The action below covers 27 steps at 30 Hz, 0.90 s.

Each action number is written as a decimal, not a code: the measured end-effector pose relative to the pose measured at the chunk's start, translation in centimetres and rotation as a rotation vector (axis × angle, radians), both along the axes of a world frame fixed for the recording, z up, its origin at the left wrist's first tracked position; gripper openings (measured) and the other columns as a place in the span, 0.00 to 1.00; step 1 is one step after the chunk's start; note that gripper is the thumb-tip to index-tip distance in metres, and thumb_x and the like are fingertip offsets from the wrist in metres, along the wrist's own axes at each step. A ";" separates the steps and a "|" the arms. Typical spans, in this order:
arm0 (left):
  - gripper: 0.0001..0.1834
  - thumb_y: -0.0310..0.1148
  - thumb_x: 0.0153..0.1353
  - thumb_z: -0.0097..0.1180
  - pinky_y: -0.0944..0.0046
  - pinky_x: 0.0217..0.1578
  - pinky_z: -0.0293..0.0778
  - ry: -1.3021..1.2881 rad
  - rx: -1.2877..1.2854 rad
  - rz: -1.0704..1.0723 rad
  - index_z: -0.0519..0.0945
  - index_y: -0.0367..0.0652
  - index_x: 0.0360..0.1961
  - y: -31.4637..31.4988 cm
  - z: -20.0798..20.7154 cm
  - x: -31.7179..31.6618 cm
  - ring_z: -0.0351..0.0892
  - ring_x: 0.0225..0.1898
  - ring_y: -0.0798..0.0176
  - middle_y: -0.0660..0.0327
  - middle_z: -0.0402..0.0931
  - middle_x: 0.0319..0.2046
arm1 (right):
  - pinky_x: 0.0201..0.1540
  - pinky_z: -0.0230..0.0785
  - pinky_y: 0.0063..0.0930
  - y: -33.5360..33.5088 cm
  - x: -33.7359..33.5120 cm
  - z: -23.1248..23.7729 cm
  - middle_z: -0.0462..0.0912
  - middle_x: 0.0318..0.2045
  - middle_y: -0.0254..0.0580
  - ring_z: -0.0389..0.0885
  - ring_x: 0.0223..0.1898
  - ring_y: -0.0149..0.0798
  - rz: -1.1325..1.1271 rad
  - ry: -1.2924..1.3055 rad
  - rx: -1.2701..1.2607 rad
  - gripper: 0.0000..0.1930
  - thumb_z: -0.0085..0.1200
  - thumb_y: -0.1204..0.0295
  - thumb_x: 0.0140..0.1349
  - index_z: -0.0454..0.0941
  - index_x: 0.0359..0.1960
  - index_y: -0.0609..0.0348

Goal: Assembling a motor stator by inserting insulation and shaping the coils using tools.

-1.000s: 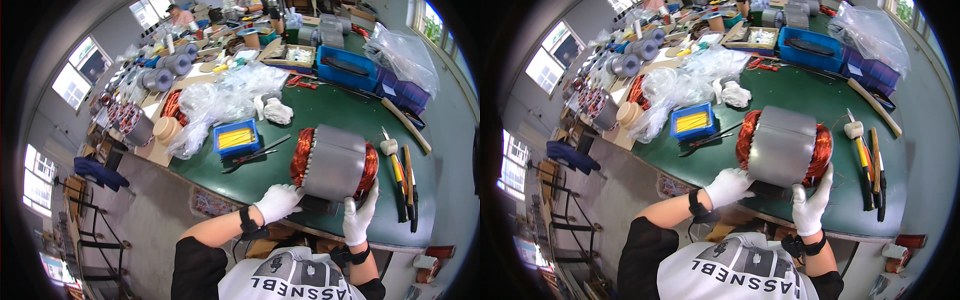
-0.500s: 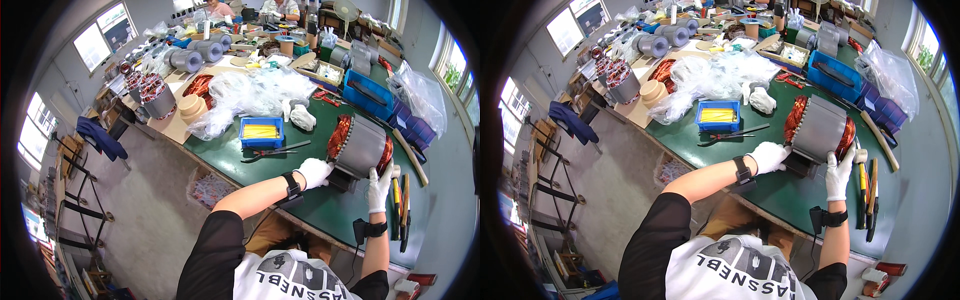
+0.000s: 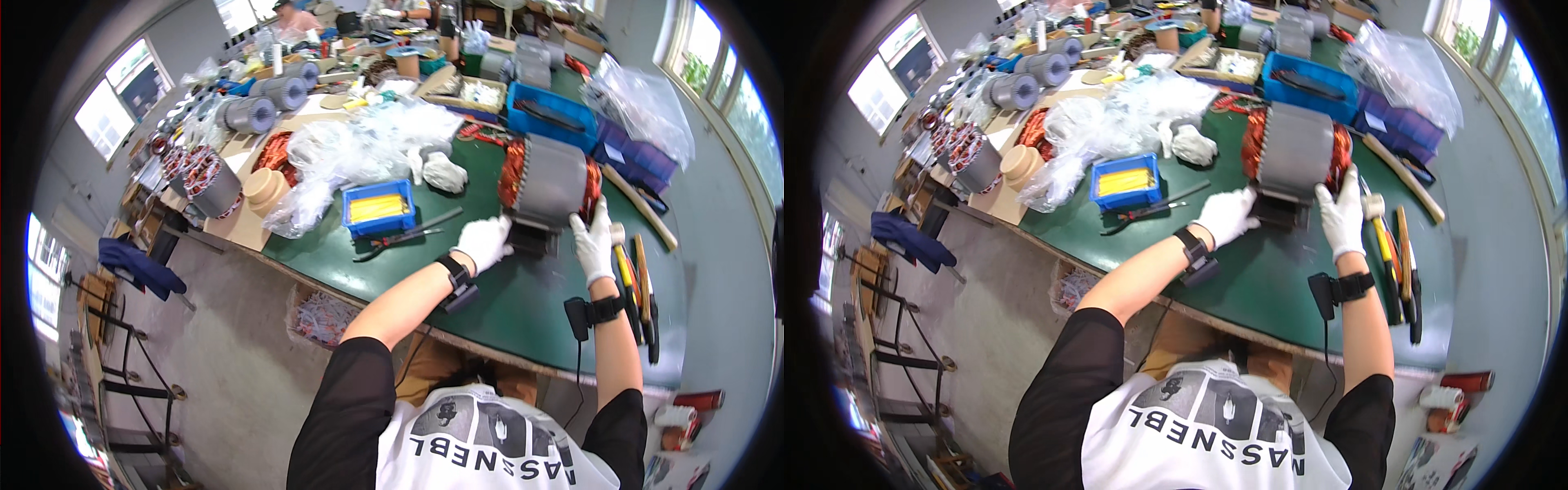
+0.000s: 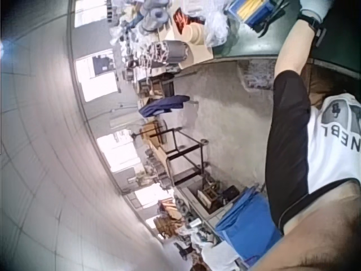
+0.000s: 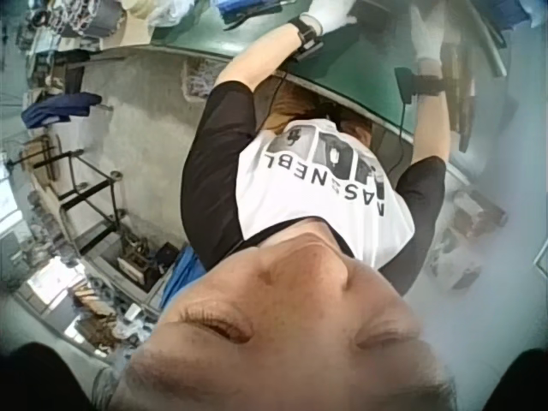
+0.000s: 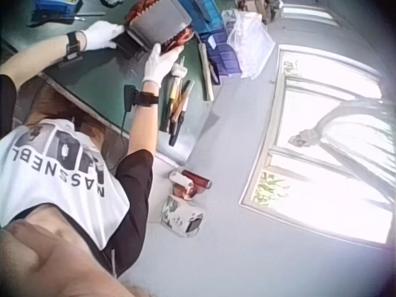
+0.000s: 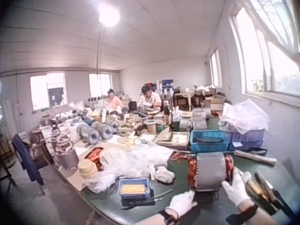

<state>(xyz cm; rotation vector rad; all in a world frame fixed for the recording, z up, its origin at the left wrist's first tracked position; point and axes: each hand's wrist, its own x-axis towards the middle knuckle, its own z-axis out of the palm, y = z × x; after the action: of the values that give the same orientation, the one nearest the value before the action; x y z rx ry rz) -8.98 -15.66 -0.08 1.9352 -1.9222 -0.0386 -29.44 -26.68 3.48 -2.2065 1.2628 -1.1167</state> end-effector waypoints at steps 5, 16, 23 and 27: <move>0.31 0.44 0.54 0.58 0.53 0.40 0.73 -0.116 0.014 -0.013 0.66 0.37 0.54 2.8 -0.5 1.5 0.74 0.43 0.50 0.51 0.75 0.40 | 0.58 0.61 0.42 6.5 -4.2 -2.3 0.65 0.57 0.60 0.65 0.58 0.58 -0.037 0.353 -0.128 0.35 0.57 0.61 0.54 0.60 0.61 0.64; 0.30 0.44 0.53 0.56 0.51 0.57 0.61 -0.293 0.085 -0.254 0.69 0.41 0.55 13.9 -1.3 5.8 0.65 0.57 0.48 0.51 0.66 0.57 | 0.61 0.54 0.47 12.3 -14.1 -5.2 0.68 0.54 0.54 0.63 0.58 0.56 0.134 0.587 -0.136 0.26 0.58 0.61 0.50 0.71 0.50 0.61; 0.30 0.42 0.50 0.55 0.43 0.59 0.56 -0.185 0.207 -0.248 0.69 0.40 0.55 14.9 0.1 6.6 0.63 0.59 0.46 0.48 0.64 0.58 | 0.65 0.47 0.53 12.7 -12.1 -3.3 0.61 0.60 0.60 0.57 0.62 0.62 0.176 0.679 0.057 0.31 0.58 0.69 0.47 0.66 0.55 0.63; 0.31 0.47 0.55 0.53 0.44 0.60 0.56 -0.128 0.248 -0.297 0.68 0.42 0.57 13.7 -0.1 6.7 0.63 0.60 0.49 0.50 0.64 0.59 | 0.64 0.44 0.60 13.2 -13.3 -3.4 0.59 0.60 0.65 0.55 0.62 0.67 0.152 0.767 0.114 0.32 0.52 0.62 0.48 0.64 0.55 0.68</move>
<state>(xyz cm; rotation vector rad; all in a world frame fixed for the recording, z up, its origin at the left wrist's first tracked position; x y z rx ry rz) -2.31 -1.92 -0.20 1.8191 -2.3746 -0.2552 -42.78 -13.49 0.04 -2.6792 1.3362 -0.1042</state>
